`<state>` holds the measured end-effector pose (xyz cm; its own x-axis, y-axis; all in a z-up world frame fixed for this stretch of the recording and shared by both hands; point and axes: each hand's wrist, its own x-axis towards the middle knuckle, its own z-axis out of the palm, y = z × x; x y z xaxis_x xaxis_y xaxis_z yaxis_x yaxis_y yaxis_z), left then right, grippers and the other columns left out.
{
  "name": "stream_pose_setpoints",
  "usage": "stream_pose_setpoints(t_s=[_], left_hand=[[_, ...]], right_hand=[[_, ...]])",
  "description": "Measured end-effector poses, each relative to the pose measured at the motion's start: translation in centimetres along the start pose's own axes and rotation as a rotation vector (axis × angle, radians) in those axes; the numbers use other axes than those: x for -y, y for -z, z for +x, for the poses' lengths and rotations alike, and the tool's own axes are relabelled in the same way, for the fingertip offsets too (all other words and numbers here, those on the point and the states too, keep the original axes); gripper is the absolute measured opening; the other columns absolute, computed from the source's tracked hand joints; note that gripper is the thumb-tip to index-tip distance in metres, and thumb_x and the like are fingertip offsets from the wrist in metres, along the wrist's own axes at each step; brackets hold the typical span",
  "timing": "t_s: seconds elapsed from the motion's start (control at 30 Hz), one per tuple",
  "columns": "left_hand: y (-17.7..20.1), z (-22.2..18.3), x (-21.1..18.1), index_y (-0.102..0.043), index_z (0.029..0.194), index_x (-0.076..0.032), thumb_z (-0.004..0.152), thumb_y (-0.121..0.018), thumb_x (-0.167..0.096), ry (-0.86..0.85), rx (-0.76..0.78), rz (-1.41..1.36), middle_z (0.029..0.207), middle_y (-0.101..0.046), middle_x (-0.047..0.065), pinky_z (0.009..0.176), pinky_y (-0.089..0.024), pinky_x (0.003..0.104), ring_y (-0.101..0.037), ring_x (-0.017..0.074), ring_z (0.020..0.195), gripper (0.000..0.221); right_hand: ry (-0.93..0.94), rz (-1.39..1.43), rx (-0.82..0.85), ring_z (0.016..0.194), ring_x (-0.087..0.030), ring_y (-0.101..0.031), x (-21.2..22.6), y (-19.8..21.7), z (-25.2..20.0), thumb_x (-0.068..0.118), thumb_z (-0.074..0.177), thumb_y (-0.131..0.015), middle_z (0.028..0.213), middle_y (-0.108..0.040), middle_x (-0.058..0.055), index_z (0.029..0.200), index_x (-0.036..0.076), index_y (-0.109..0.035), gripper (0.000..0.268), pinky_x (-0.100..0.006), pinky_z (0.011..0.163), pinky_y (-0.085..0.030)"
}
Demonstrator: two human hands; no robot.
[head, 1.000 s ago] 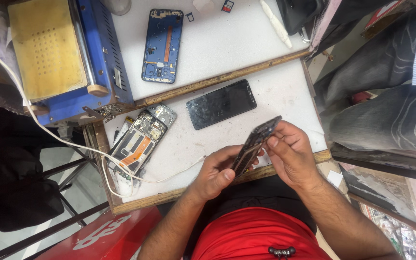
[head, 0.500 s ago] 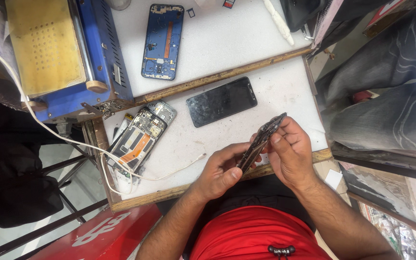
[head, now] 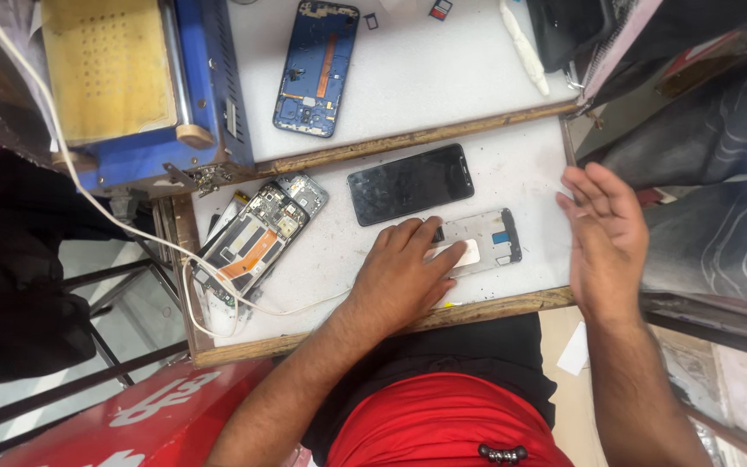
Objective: The person handles several disassembled smartphones and internal components on a cluttered workbench. They pick up and inspect a phone chassis, a motherboard, and a screen assembly, moving them around the workspace while another person stands nearby.
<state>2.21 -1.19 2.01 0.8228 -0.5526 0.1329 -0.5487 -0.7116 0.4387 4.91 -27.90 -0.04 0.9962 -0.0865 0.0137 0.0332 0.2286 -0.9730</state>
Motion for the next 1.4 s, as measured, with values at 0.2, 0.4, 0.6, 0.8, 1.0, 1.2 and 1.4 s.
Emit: stream_pose_setpoints(t_s=[0.2,0.4,0.6,0.8,1.0,1.2,1.4], left_hand=[[1.1,1.8,3.0,-0.063,0.140,-0.014,0.093,-0.077,-0.027,0.121,0.079,0.232,0.143,-0.057,0.017,0.112,-0.044,0.051,-0.053,0.0377,0.136,0.051],[2.6,3.4,6.2,-0.058,0.137,-0.012,0.078,-0.081,-0.035,0.193,0.087,0.207,0.138,-0.053,0.029,0.109,-0.040,0.055,-0.049,0.0444,0.131,0.068],[3.5,2.6,5.8,-0.055,0.133,-0.008,0.082,-0.083,-0.031,0.161,0.070,0.135,0.135,-0.051,0.029,0.107,-0.042,0.054,-0.050,0.0455,0.129,0.062],[4.2,-1.9,6.0,-0.036,0.143,-0.010,0.096,-0.078,-0.025,0.080,-0.214,-0.506,0.146,-0.051,0.022,0.118,-0.045,0.048,-0.053,0.0352,0.139,0.065],[1.2,-4.7,5.4,-0.020,0.154,-0.018,0.104,-0.071,-0.024,0.139,-0.292,-1.475,0.156,-0.049,0.021,0.125,-0.044,0.053,-0.051,0.0307,0.146,0.072],[0.2,-5.0,5.2,-0.018,0.158,-0.014,0.105,-0.070,-0.019,0.145,-0.236,-1.333,0.158,-0.046,0.023,0.129,-0.041,0.051,-0.048,0.0317,0.149,0.074],[0.6,-4.1,4.6,-0.019,0.156,-0.007,0.097,-0.077,-0.014,0.144,-0.149,-0.912,0.153,-0.048,0.023,0.126,-0.041,0.048,-0.051,0.0330,0.147,0.083]], right_hand=[[0.119,-0.454,0.118,0.136,-0.027,-0.060,-0.1,0.3,-1.6,-0.009,0.105,-0.048,0.139,-0.064,-0.018,0.136,-0.003,-0.057,0.033,-0.041,0.122,-0.047],[0.294,-0.785,0.278,0.130,-0.028,-0.065,0.7,-0.8,-2.3,-0.004,0.100,-0.056,0.131,-0.069,-0.014,0.127,0.003,-0.066,0.029,-0.040,0.115,-0.050],[0.368,-1.080,0.455,0.140,-0.032,-0.056,1.2,-2.3,-2.4,0.008,0.093,-0.065,0.132,-0.069,-0.008,0.123,0.012,-0.069,0.030,-0.049,0.119,-0.043],[0.423,-1.295,0.667,0.143,-0.043,-0.033,0.7,-5.2,-2.0,0.031,0.085,-0.073,0.141,-0.059,-0.016,0.130,0.014,-0.068,0.049,-0.068,0.114,-0.022],[0.416,-1.336,0.654,0.124,-0.031,-0.051,0.0,-7.4,1.2,0.029,0.087,-0.077,0.112,-0.069,-0.005,0.112,0.016,-0.077,0.028,-0.058,0.113,-0.032],[0.371,-1.224,0.565,0.108,-0.025,-0.058,-0.5,-8.4,2.3,0.016,0.086,-0.080,0.093,-0.072,-0.002,0.094,0.012,-0.077,0.010,-0.046,0.105,-0.037],[0.421,-1.257,0.520,0.132,-0.031,-0.055,0.1,-7.6,1.5,0.017,0.089,-0.078,0.112,-0.072,-0.009,0.104,0.008,-0.074,0.017,-0.052,0.117,-0.033]])
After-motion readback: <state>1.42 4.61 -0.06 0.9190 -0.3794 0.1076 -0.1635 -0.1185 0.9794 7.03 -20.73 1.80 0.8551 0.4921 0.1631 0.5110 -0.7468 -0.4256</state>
